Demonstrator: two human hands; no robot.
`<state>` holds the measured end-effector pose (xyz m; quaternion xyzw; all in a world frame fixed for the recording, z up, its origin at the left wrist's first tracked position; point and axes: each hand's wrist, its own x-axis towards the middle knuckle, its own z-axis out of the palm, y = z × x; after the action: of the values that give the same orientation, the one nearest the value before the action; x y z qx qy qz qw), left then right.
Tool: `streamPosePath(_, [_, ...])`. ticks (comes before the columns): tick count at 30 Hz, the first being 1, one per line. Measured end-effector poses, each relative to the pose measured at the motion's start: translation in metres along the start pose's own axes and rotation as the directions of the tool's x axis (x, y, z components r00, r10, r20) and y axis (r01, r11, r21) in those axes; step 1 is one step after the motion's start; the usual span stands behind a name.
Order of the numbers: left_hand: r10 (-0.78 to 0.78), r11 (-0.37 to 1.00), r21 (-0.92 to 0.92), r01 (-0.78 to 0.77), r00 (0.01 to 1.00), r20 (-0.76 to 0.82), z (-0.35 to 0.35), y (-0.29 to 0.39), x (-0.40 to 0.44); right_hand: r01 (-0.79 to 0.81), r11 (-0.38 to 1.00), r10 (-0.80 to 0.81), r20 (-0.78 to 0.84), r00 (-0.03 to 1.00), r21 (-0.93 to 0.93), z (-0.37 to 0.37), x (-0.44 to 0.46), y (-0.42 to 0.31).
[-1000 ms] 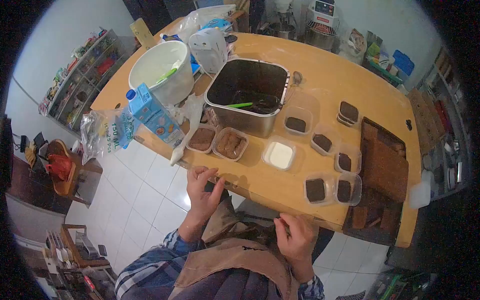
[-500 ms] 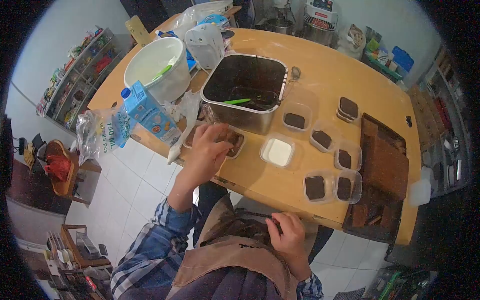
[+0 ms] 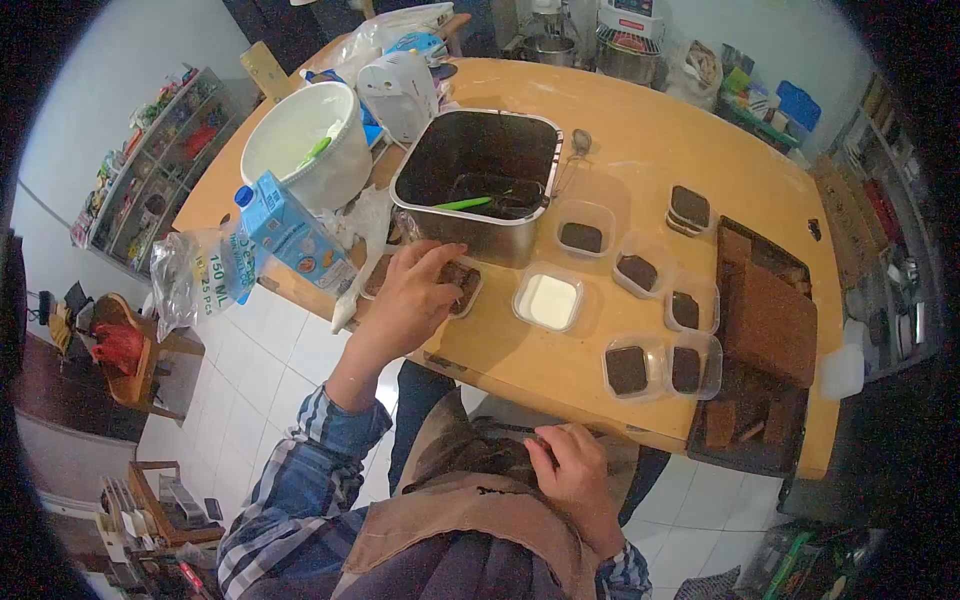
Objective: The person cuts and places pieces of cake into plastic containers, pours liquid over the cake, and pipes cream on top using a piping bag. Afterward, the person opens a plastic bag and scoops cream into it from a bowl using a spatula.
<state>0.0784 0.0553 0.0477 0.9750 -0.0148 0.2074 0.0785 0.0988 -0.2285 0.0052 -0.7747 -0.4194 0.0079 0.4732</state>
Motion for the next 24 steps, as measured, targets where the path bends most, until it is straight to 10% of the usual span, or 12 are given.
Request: streamPosePath(24, [0.004, 0.999, -0.051, -0.005, 1.0, -0.022, -0.012, 0.007, -0.004, -0.013, 1.0, 0.013, -0.005, 1.0, -0.002, 0.001, -0.003, 0.006])
